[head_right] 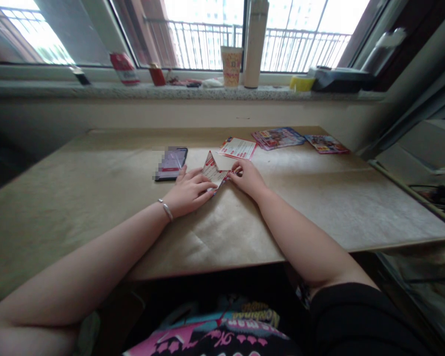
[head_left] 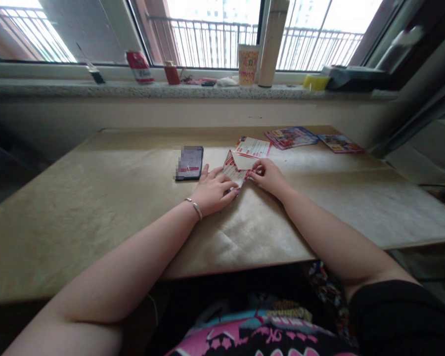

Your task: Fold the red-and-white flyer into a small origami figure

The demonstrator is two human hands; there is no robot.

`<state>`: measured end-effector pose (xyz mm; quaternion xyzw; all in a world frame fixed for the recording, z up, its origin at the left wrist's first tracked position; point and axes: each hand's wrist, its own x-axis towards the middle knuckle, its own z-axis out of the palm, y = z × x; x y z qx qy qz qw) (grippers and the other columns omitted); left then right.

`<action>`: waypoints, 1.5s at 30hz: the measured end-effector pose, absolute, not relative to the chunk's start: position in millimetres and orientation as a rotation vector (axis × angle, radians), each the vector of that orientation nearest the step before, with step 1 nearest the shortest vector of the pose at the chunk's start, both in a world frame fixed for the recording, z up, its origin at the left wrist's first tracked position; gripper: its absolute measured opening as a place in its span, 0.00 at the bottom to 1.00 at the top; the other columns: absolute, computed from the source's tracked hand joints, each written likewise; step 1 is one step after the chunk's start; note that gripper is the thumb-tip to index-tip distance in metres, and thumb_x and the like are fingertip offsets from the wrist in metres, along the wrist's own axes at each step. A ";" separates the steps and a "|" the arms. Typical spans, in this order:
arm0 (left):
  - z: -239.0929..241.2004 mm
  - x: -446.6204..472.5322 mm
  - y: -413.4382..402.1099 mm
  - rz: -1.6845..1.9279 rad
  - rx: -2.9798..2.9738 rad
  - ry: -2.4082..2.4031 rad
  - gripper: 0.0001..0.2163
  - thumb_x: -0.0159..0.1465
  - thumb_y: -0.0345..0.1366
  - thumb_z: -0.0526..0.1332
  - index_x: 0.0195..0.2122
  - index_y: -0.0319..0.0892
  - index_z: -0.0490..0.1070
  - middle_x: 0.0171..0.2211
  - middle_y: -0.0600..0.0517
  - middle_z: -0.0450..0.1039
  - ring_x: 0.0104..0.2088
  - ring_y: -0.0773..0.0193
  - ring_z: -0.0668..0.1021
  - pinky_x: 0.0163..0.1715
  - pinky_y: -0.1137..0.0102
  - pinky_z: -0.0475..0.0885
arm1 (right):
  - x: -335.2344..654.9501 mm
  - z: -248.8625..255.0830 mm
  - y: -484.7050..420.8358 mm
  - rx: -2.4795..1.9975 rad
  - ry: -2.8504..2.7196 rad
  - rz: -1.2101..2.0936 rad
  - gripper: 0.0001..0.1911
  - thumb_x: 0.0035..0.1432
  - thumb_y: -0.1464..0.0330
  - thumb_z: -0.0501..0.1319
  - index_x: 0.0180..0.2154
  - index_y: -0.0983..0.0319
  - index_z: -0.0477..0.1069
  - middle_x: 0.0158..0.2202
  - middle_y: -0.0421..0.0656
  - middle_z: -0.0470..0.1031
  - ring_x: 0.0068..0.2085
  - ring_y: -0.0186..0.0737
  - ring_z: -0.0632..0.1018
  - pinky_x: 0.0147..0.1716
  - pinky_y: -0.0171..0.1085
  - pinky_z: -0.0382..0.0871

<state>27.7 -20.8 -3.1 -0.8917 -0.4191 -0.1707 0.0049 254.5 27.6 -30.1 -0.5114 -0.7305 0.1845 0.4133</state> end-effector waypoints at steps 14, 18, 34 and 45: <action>-0.7 26.4 -14.3 -0.567 -2.892 -1.235 0.18 0.68 0.40 0.47 0.43 0.49 0.78 0.45 0.52 0.76 0.51 0.56 0.70 0.56 0.57 0.62 | 249.8 -18.5 21.2 -1.386 -1.688 0.484 0.15 0.48 0.63 0.66 0.39 0.59 0.70 0.34 0.40 0.77 0.36 0.40 0.78 0.47 0.47 0.67; 0.2 27.2 -14.3 -0.622 -2.944 -1.112 0.18 0.68 0.38 0.47 0.44 0.46 0.77 0.44 0.50 0.76 0.47 0.59 0.73 0.53 0.61 0.65 | 250.7 -15.7 17.8 -1.374 -1.575 0.577 0.17 0.48 0.61 0.64 0.40 0.60 0.69 0.26 0.37 0.74 0.28 0.37 0.75 0.34 0.39 0.69; -1.0 27.0 -16.2 -0.589 -2.961 -1.140 0.15 0.66 0.39 0.53 0.49 0.45 0.74 0.49 0.50 0.74 0.52 0.56 0.70 0.57 0.58 0.63 | 251.8 -15.8 17.3 -1.618 -1.745 0.526 0.15 0.58 0.59 0.56 0.25 0.60 0.65 0.23 0.40 0.76 0.25 0.34 0.74 0.27 0.33 0.62; -5.6 26.6 -13.7 -0.601 -2.978 -1.103 0.14 0.66 0.38 0.53 0.48 0.46 0.74 0.49 0.51 0.75 0.51 0.59 0.71 0.57 0.59 0.62 | 252.7 -17.6 18.8 -1.533 -1.763 0.677 0.20 0.62 0.57 0.51 0.25 0.62 0.69 0.23 0.40 0.75 0.26 0.34 0.73 0.29 0.32 0.63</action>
